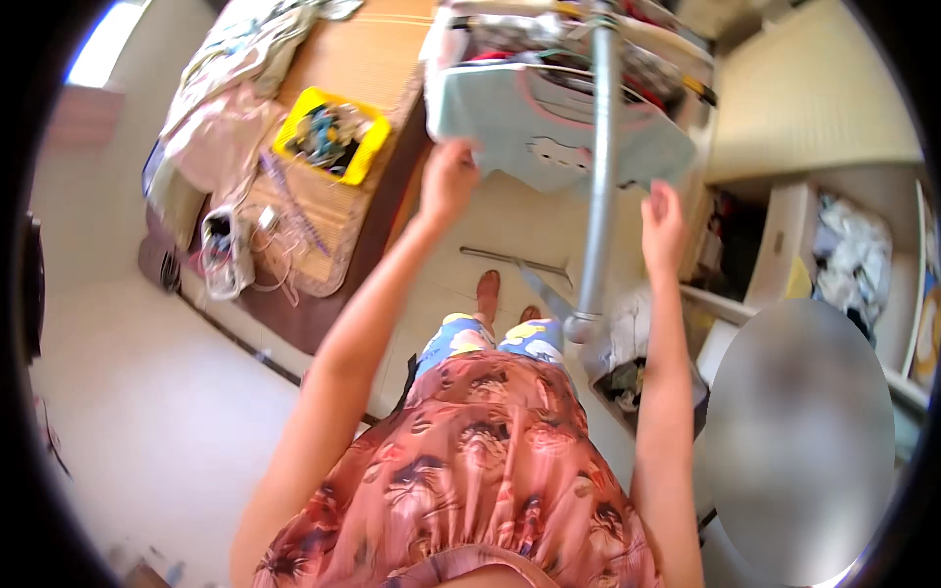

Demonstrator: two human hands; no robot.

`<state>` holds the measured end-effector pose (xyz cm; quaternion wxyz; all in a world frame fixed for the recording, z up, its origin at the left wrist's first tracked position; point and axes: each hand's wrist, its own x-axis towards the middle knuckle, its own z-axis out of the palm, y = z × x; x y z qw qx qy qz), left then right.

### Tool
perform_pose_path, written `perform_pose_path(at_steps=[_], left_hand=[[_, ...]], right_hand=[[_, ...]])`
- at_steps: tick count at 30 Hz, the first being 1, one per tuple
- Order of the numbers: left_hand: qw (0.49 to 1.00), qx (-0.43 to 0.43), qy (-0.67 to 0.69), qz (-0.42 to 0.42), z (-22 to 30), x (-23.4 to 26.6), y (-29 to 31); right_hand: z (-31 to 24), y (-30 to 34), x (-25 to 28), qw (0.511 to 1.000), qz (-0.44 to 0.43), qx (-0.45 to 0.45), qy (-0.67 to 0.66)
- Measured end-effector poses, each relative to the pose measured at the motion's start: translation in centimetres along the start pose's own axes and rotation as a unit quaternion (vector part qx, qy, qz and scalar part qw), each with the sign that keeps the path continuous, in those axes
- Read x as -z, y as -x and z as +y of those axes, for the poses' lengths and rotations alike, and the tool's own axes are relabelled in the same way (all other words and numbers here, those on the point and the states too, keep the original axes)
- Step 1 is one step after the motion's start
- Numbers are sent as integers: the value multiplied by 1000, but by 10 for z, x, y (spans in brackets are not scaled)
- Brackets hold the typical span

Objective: The person hangs laundry by picking up clothes from a bin, placing each garment onto a hanger, and hanging them onto a clothes rack.

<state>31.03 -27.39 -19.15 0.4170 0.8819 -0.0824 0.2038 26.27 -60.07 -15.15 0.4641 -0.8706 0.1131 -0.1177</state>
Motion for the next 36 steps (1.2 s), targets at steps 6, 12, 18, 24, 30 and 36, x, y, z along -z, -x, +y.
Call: perform_pose_path(at_steps=[6, 12, 18, 24, 30, 36], left_hand=[[950, 283, 119, -61, 33, 31, 166], [914, 389, 105, -55, 39, 105, 256], [894, 419, 159, -13, 34, 120, 272], [869, 442, 222, 5, 3, 157, 268], [855, 467, 225, 32, -97, 213, 270], [859, 485, 124, 106, -210, 269, 247]], right_hand=[[139, 166, -37, 962, -164, -189, -109], [39, 258, -90, 851, -430, -279, -115], [-48, 281, -140, 801, -578, -114, -110], [-108, 273, -211, 782, -619, -67, -30], [-142, 277, -329, 767, -633, -99, 33], [-171, 246, -467, 835, -550, -10, 25]])
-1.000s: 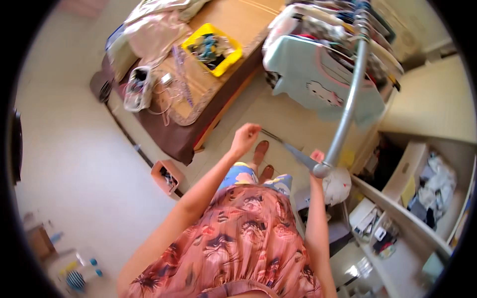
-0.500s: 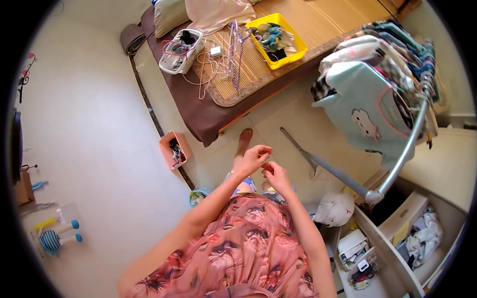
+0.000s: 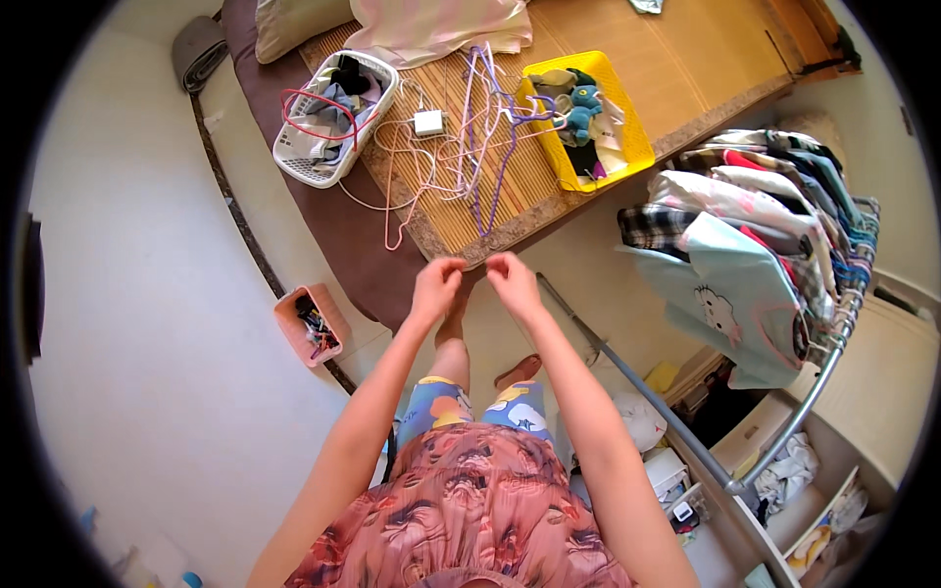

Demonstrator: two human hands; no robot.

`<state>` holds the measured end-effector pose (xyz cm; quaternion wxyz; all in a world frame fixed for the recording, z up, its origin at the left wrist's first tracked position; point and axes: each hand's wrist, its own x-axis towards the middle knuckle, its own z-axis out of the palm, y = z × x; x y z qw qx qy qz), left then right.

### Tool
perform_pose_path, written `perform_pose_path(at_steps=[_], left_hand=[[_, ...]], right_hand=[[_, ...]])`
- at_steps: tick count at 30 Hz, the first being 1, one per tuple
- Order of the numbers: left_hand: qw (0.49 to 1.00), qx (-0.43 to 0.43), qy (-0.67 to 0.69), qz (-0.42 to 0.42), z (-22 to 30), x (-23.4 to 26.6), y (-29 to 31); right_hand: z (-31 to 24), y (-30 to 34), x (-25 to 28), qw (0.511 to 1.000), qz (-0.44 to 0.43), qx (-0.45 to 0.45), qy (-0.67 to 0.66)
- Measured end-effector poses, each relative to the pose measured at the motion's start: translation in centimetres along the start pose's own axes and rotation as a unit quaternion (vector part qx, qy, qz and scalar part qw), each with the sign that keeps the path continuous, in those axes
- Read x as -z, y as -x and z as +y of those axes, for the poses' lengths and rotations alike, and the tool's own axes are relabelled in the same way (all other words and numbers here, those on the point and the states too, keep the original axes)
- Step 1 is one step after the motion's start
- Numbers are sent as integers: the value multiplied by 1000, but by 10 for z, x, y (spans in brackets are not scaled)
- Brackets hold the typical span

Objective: The person hangs laundry by picking up clothes from a bin, placing each garment onto a hanger, and hanging them onto a clothes rack.

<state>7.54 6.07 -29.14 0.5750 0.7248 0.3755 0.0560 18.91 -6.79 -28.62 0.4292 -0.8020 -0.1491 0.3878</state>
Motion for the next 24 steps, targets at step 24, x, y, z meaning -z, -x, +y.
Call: perform_pose_path(at_steps=[24], left_hand=[[968, -12, -217, 122, -1, 29, -48]], right_hand=[[-17, -8, -28, 971, -48, -149, -181]])
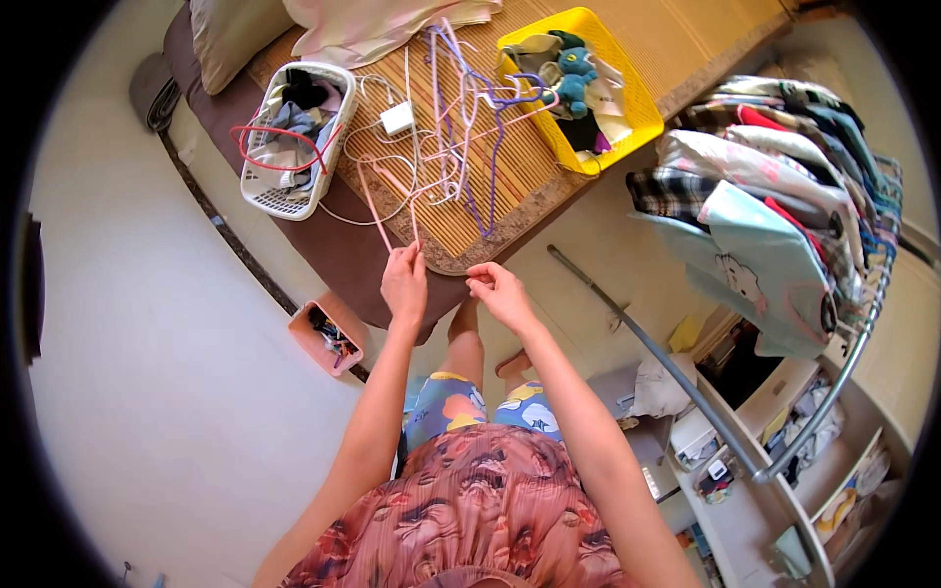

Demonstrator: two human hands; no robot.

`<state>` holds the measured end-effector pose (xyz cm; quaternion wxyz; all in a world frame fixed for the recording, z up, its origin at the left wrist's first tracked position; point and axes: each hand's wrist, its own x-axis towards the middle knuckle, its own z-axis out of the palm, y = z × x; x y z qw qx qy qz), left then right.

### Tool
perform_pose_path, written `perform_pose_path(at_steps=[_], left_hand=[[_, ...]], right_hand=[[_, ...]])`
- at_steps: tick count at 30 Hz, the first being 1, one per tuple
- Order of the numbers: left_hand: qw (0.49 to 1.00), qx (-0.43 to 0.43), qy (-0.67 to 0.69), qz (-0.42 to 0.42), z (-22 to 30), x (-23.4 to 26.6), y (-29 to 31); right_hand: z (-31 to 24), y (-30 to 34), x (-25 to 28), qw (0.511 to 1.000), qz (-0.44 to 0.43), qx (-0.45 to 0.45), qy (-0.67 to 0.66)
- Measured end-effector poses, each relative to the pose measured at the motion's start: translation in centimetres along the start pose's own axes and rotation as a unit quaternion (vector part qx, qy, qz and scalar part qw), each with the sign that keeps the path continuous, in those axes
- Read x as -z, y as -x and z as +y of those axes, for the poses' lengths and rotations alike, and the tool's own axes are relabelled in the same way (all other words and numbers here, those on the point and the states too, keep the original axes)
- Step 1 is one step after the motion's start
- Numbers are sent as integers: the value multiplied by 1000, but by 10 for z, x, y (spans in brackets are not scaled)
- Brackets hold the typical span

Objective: The person hangs laundry by picking up clothes from a bin, placing each garment onto a hanger, and hanging them onto a clothes rack.

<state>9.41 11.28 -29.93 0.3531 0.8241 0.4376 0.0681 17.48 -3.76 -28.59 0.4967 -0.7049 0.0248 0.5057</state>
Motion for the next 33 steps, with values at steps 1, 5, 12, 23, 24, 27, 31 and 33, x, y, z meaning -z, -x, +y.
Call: perform_pose_path(at_steps=[1, 5, 12, 23, 24, 27, 31, 33], left_hand=[[997, -22, -69, -15, -3, 9, 5], [946, -183, -264, -44, -7, 41, 7], [834, -366, -392, -130, 24, 97, -50], [946, -255, -195, -46, 44, 105, 41], [951, -246, -185, -33, 48, 102, 55], [961, -223, -165, -10, 51, 87, 83], [961, -204, -186, -11, 55, 69, 92], [962, -200, -187, -19, 54, 68, 85]], right_hand=[[-2, 6, -1, 1000, 3, 4, -8], [6, 22, 9, 998, -6, 48, -46], [36, 58, 33, 995, 30, 64, -69], [20, 78, 27, 990, 4, 124, -71], [11, 74, 20, 987, 53, 135, -70], [-1, 45, 5, 985, 62, 117, -109], [-19, 15, -21, 980, 48, 66, -182], [-19, 2, -24, 975, 104, 70, -183]])
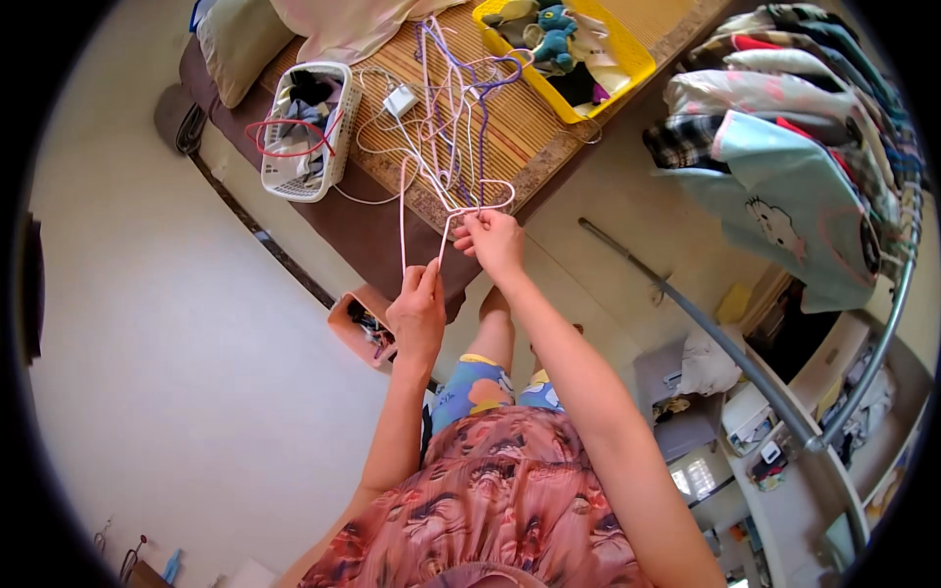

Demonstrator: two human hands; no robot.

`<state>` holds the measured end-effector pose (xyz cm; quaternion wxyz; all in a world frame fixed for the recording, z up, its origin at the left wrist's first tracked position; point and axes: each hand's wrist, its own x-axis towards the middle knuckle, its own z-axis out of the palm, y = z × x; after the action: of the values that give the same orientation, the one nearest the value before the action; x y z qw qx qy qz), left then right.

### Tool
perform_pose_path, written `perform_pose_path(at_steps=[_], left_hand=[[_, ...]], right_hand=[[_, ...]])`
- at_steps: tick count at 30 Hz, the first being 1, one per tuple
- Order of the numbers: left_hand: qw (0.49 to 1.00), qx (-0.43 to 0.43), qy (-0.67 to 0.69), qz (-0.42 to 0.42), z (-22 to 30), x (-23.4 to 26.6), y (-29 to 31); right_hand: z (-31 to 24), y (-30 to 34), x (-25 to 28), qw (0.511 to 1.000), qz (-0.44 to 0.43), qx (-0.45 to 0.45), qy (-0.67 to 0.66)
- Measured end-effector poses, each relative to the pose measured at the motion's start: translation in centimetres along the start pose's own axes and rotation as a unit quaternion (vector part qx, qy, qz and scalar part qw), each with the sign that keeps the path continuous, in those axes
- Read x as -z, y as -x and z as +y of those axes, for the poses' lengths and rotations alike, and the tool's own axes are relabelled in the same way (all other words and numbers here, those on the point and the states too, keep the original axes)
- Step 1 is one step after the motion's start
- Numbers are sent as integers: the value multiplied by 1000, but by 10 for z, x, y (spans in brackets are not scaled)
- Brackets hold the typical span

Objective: The person hangs laundry by picking up clothes from a bin, placing each garment onto a hanger, and hanging them onto a clothes rack.

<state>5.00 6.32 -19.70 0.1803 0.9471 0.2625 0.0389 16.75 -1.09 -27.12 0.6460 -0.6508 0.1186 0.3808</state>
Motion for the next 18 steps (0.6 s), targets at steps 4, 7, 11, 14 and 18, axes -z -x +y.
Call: perform_pose_path(at_steps=[4, 7, 11, 14, 18], left_hand=[[997, 14, -71, -25, -27, 12, -31], [986, 68, -150, 15, -69, 32, -63], [993, 83, -79, 16, -95, 67, -84], [977, 139, 155, 40, -85, 74, -70], [927, 178, 328, 48, -34, 45, -22]], right_hand=[[-6, -3, -7, 998, 37, -50, 20], [0, -17, 1, 995, 82, -50, 20], [13, -33, 23, 996, 58, -62, 23], [12, -32, 29, 992, -28, -113, 57], [4, 0, 31, 965, -184, -32, 183]])
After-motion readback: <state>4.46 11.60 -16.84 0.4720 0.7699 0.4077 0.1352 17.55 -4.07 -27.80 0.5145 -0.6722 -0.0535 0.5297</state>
